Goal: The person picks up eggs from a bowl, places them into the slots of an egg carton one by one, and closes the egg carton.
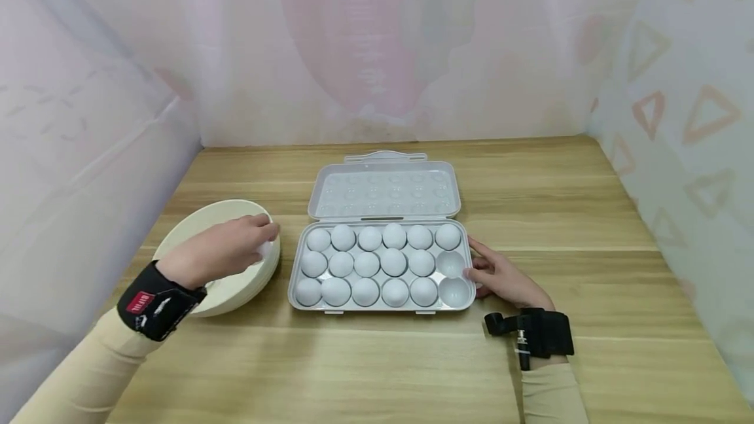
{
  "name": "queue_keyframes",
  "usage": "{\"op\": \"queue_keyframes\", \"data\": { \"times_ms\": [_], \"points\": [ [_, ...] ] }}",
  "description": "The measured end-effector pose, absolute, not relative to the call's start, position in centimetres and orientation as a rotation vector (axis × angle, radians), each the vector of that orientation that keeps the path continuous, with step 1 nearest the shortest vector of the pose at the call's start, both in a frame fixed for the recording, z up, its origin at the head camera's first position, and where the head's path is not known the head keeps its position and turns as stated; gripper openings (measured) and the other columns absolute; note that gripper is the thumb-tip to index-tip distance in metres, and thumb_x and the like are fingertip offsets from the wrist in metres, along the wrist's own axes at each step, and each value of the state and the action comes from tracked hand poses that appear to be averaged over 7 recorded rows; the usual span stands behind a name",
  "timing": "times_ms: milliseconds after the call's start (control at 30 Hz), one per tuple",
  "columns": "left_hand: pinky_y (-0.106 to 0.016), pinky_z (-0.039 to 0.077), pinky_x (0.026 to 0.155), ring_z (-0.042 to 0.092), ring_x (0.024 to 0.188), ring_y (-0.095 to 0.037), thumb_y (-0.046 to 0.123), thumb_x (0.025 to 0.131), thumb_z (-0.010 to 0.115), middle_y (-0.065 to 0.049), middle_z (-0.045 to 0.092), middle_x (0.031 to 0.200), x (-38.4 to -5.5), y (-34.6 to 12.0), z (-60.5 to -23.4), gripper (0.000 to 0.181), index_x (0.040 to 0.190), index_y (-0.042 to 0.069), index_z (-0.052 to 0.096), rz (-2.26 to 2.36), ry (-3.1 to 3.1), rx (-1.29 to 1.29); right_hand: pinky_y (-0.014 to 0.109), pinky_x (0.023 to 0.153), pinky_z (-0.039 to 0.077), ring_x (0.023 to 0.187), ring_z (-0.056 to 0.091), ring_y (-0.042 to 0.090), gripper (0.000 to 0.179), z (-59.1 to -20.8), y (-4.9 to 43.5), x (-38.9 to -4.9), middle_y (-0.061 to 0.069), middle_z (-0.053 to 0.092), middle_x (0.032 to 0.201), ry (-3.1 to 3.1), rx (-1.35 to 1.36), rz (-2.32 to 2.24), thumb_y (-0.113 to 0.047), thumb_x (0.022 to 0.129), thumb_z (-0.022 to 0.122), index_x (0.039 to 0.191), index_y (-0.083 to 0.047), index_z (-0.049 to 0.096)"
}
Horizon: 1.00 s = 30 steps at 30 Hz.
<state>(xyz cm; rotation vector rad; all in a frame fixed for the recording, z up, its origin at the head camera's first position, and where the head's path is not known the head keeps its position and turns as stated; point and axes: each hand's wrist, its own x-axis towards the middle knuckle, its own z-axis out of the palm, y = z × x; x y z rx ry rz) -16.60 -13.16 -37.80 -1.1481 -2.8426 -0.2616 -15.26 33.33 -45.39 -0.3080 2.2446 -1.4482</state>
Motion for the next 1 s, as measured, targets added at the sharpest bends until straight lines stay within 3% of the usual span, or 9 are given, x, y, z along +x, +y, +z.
{"op": "queue_keyframes", "data": {
  "times_ms": [533, 1000],
  "points": [
    [-0.03, 0.047, 0.062, 0.049, 0.069, -0.019, 0.0, 0.077, 0.06, -0.007, 0.049, 0.084, -18.1, -2.3, -37.1, 0.022, 0.096, 0.003, 0.051, -0.38, -2.569, -1.5, 0.036, 0.07, 0.057, 0.094, 0.061, 0.023, 0.068, -45.8, 33.1, -15.1, 0.043, 0.041, 0.126, 2.188, -0.32, -1.489, -0.014, 0.093, 0.051, 0.146, -0.004, 0.01],
    [-0.024, 0.05, 0.065, 0.052, 0.075, -0.015, 0.005, 0.079, 0.066, -0.005, 0.049, 0.098, -19.5, 5.0, -37.9, 0.037, 0.11, 0.007, 0.046, -0.329, -2.591, -1.678, 0.039, 0.072, 0.056, 0.099, 0.059, 0.03, 0.067, -46.0, 32.2, -15.0, 0.041, 0.041, 0.127, 2.152, -0.31, -1.521, -0.018, 0.093, 0.052, 0.147, -0.01, 0.012]
  ]
}}
